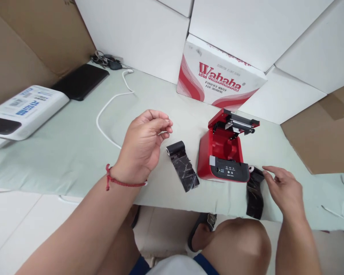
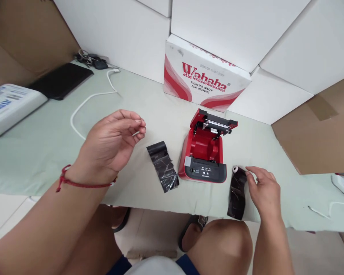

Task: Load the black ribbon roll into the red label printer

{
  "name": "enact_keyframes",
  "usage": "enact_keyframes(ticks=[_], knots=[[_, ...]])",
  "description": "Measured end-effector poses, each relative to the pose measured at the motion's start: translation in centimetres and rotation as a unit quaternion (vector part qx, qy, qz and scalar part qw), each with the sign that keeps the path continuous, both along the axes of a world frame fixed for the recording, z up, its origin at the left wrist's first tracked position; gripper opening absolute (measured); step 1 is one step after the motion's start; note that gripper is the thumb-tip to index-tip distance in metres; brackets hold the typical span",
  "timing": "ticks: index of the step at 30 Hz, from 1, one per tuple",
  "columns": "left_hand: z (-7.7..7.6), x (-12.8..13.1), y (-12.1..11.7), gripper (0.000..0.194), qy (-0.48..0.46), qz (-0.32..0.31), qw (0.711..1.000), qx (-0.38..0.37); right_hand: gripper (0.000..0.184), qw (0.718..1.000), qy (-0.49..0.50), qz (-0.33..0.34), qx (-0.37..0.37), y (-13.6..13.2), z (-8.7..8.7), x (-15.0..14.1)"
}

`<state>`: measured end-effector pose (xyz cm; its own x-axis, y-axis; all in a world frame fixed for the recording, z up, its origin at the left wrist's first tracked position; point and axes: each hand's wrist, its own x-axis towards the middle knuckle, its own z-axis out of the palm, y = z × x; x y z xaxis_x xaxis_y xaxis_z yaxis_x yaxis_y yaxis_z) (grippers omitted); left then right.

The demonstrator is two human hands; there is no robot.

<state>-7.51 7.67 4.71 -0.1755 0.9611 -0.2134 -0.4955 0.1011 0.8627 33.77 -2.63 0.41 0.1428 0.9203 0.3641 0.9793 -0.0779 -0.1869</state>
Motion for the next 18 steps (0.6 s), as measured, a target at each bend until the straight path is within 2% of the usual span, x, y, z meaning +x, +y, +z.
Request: enact_keyframes(ticks=[2, 5, 8, 10, 12, 14, 15, 17, 18], knots=[[-0.2, 0.7, -0.2, 0.014, 0.012, -0.009, 1.0, 0.004, 0.044, 0.999, -0.002, 0.015, -0.033, 0.4, -1.2, 1.7], [-0.5, 1.7, -0.5, 0.014, 0.035, -0.036, 0.999, 0.005, 0.045, 0.997, -0.001, 0.036, -0.068, 0.6, -2.0, 2.4], [-0.8, 2.4, -0.6, 0.015, 0.046, -0.054, 0.997, -0.001, 0.047, 0.992, 0.004, 0.066, -0.105, 0.9, -2.1, 1.9], [-0.9, 2.8, -0.5, 0.016, 0.05, -0.059, 0.997, -0.001, 0.048, 0.987, 0.011, 0.09, -0.135, 1.2, -1.4, 1.4], [-1.1, 3.0, -0.4, 0.015, 0.052, -0.065, 0.997, -0.002, 0.049, 0.98, 0.02, 0.114, -0.164, 1.3, 0.4, 0.9], [-1.2, 3.1, -0.2, 0.014, 0.051, -0.071, 0.996, -0.003, 0.046, 0.967, 0.042, 0.15, -0.202, 1.1, 3.4, 0.4], [-1.3, 3.2, -0.2, 0.014, 0.053, -0.074, 0.996, -0.005, 0.042, 0.956, 0.06, 0.177, -0.227, 0.9, 5.2, 0.1], [-1.4, 3.5, -0.4, 0.011, 0.084, -0.06, 0.995, 0.004, 0.034, 0.916, 0.129, 0.243, -0.292, 0.9, 8.8, -0.9], [-1.5, 3.8, -0.7, 0.01, 0.119, -0.042, 0.992, 0.019, 0.031, 0.904, 0.151, 0.268, -0.296, 1.0, 10.3, -1.6]])
